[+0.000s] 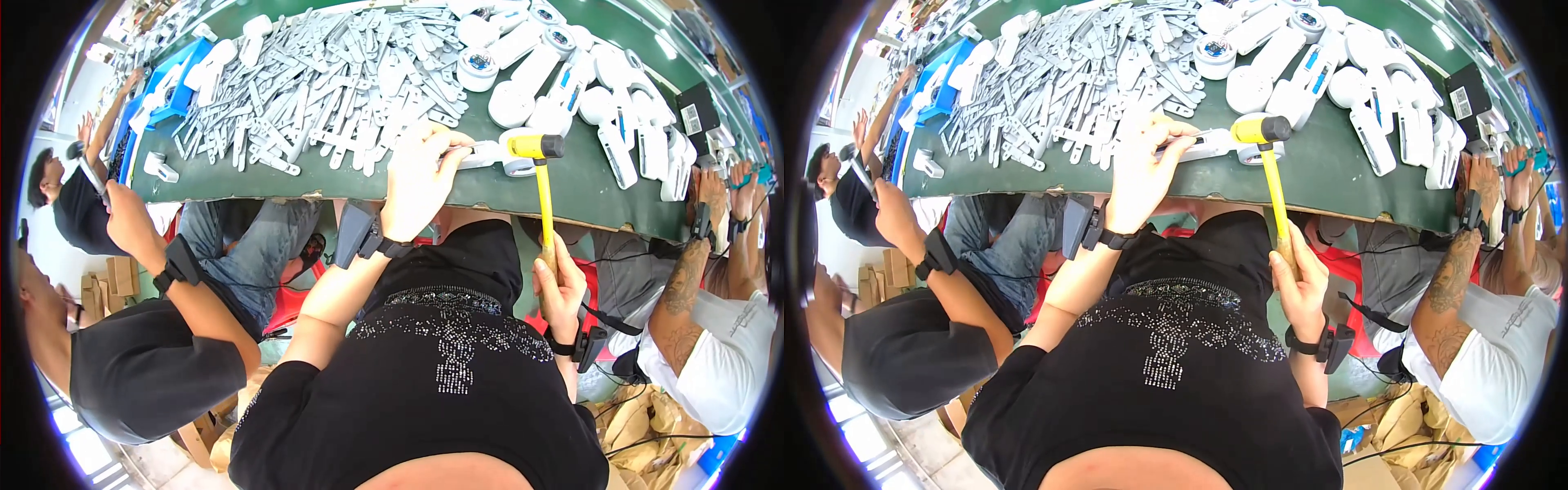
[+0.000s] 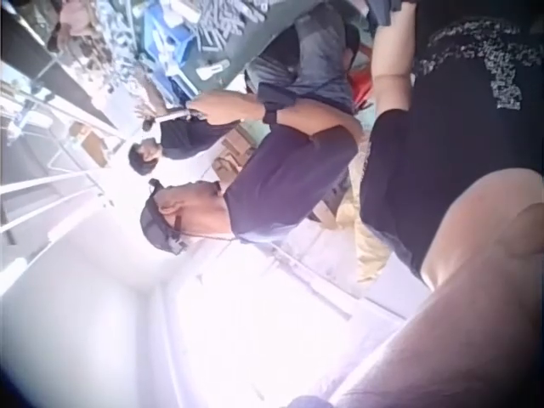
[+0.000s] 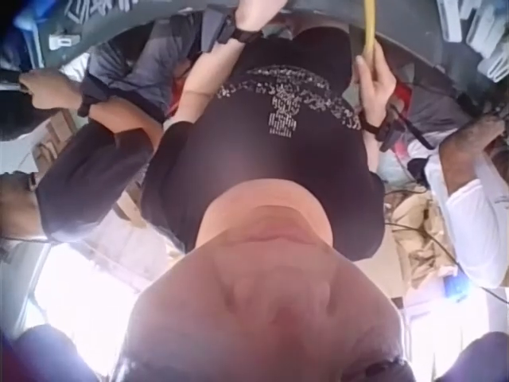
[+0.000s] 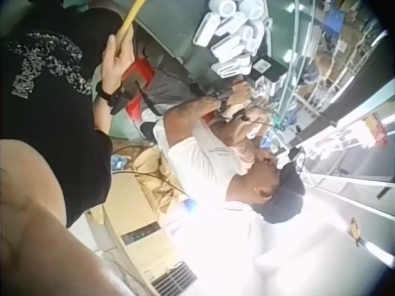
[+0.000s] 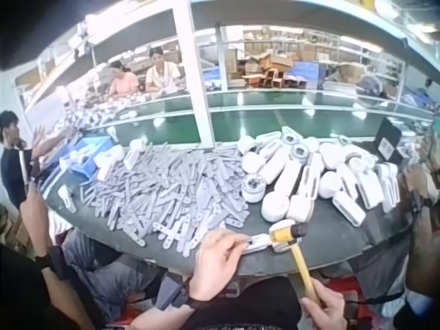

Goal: The recorder is assembling small electronic or mechanical components by using a mallet to tap metal pieces into plastic housings at a factory workbench.

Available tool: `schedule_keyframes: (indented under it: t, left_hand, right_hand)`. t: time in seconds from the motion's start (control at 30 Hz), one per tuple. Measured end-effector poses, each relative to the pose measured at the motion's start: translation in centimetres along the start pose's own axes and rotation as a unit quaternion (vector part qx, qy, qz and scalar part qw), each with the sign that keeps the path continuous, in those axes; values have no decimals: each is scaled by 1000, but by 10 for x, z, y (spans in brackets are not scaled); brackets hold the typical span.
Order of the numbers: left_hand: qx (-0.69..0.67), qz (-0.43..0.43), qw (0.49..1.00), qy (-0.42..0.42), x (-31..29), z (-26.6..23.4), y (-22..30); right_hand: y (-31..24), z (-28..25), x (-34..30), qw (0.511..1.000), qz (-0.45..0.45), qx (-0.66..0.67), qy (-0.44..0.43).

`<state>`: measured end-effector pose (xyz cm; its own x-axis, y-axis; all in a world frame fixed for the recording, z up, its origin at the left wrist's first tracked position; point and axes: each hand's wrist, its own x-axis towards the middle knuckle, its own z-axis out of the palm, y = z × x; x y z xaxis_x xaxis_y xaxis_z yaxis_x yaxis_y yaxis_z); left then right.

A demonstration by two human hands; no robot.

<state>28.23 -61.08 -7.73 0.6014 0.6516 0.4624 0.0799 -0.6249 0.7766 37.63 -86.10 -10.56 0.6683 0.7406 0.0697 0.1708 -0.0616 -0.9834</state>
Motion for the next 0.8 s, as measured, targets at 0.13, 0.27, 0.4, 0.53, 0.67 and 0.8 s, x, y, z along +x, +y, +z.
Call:
schedule_keyframes:
  t: [0.13, 0.27, 0.4, 0.53, 0.67, 0.8]
  left_hand:
    - [33, 8, 999, -21, 4, 3, 1]
    - [124, 94, 988, -3, 3, 10, -4]
    - [121, 119, 985, -16, 5, 9, -9]
    - [103, 101, 988, -57, 6, 5, -10]
    - [99, 105, 987, -66, 8, 2, -5]
    - [63, 75, 994, -54, 4, 8, -10]
  right_hand:
    - [-2, -3, -2, 1000, 7, 12, 7]
    - [0, -3, -1, 1000, 0, 12, 13]
    - [-2, -5, -2, 1000, -2, 6, 19]
    - [-6, -7, -1, 999, -12, -27, 15]
    - [-16, -5, 6, 994, -33, -103, 8]
    - [-39, 1, 16, 982, -39, -181, -28]
